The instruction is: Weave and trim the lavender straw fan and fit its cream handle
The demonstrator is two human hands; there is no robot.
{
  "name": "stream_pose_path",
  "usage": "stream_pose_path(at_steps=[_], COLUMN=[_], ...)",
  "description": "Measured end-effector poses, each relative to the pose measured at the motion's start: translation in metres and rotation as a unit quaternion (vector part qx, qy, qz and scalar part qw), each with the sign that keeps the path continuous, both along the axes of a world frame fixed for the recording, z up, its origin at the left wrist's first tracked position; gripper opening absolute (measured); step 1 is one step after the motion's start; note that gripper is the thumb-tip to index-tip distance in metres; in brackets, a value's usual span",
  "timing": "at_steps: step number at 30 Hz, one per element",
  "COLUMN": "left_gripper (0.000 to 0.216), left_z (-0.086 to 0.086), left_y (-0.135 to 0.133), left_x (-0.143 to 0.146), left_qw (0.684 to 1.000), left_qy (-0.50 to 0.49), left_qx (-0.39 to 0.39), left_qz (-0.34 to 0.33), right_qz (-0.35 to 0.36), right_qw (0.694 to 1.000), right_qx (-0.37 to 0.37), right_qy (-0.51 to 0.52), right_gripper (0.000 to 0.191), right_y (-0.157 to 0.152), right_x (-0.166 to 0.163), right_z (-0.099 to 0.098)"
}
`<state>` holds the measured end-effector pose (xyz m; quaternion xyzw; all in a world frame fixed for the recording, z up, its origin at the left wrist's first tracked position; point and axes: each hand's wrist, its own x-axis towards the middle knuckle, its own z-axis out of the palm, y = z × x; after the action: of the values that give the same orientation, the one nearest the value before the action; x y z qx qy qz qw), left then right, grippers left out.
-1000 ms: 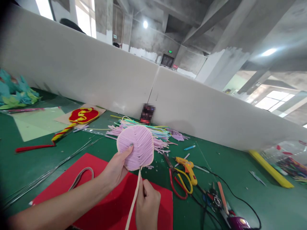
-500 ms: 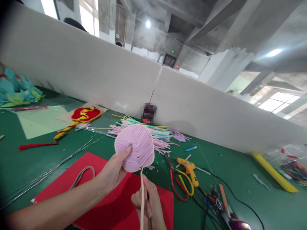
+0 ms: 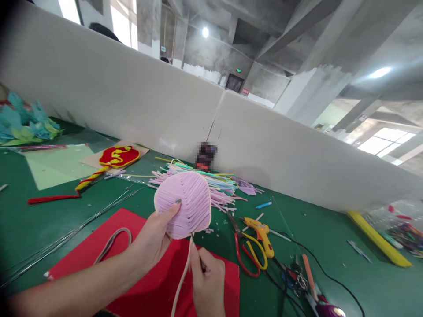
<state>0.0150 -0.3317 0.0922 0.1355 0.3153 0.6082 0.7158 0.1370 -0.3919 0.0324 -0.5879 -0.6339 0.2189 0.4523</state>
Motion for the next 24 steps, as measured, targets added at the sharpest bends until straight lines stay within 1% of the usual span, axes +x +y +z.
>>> stream_pose_path(at_steps=[2,4,5,6,7,8,10,12,13,14,15,16,17,19,21,24], left_gripper=[0.032,0.033,0.034,0.034,0.034,0.035,0.035,0.034,0.034,0.033,0.033,0.031,0.03,0.028,0.027,0.027], left_z=[0.002,0.002,0.002,0.002,0.002,0.002,0.002,0.004,0.005,0.006,0.007,0.008,0.008,0.008,0.005,0.0], left_y=[-0.002,-0.003,-0.003,-0.004,-0.003,-0.003,-0.003,-0.003,-0.003,-0.003,-0.003,-0.002,-0.002,-0.001,0.0,0.001], left_x=[0.0,0.0,0.0,0.0,0.0,-0.001,-0.002,-0.003,-0.003,-0.004,-0.004,-0.004,-0.004,-0.003,-0.003,-0.002], left_qw=[1.0,1.0,0.999,0.999,0.999,0.998,0.998,0.999,0.999,1.0,1.0,1.0,1.0,1.0,1.0,1.0], left_qy=[0.003,0.017,0.025,0.033,0.039,0.043,0.045,0.038,0.031,0.023,0.016,0.011,0.007,0.006,0.008,0.008], left_qx=[0.002,-0.001,-0.003,-0.003,-0.003,-0.002,0.0,-0.002,-0.004,-0.005,-0.006,-0.009,-0.012,-0.018,-0.019,-0.006], left_qz=[0.006,0.018,0.025,0.032,0.037,0.039,0.036,0.026,0.021,0.015,0.011,0.008,0.005,0.003,0.002,0.003], right_qz=[-0.015,-0.032,-0.038,-0.041,-0.042,-0.043,-0.042,-0.03,-0.02,-0.008,0.002,0.01,0.015,0.036,0.062,0.1], right_qw=[0.988,0.958,0.943,0.931,0.926,0.928,0.954,0.986,0.996,1.0,0.997,0.987,0.97,0.922,0.888,0.863], right_qx=[0.096,0.193,0.23,0.255,0.268,0.264,0.215,0.125,0.075,0.028,-0.014,-0.053,-0.089,-0.148,-0.181,-0.201], right_qy=[-0.12,-0.208,-0.238,-0.258,-0.264,-0.258,-0.207,-0.111,-0.053,0.011,0.08,0.154,0.228,0.355,0.419,0.452], right_gripper=[0.042,0.039,0.036,0.035,0.034,0.034,0.038,0.041,0.042,0.043,0.045,0.046,0.047,0.047,0.047,0.048], right_y=[0.0,0.001,0.002,0.002,0.002,0.001,0.0,-0.001,-0.001,0.0,0.001,0.002,0.003,0.004,0.003,0.003], right_x=[0.001,0.0,0.0,-0.002,-0.003,-0.004,-0.006,-0.008,-0.008,-0.009,-0.01,-0.011,-0.012,-0.013,-0.013,-0.012], right_z=[0.0,0.0,0.0,0.0,0.0,0.0,0.001,0.001,0.001,0.001,0.001,0.0,-0.001,-0.003,-0.005,-0.007])
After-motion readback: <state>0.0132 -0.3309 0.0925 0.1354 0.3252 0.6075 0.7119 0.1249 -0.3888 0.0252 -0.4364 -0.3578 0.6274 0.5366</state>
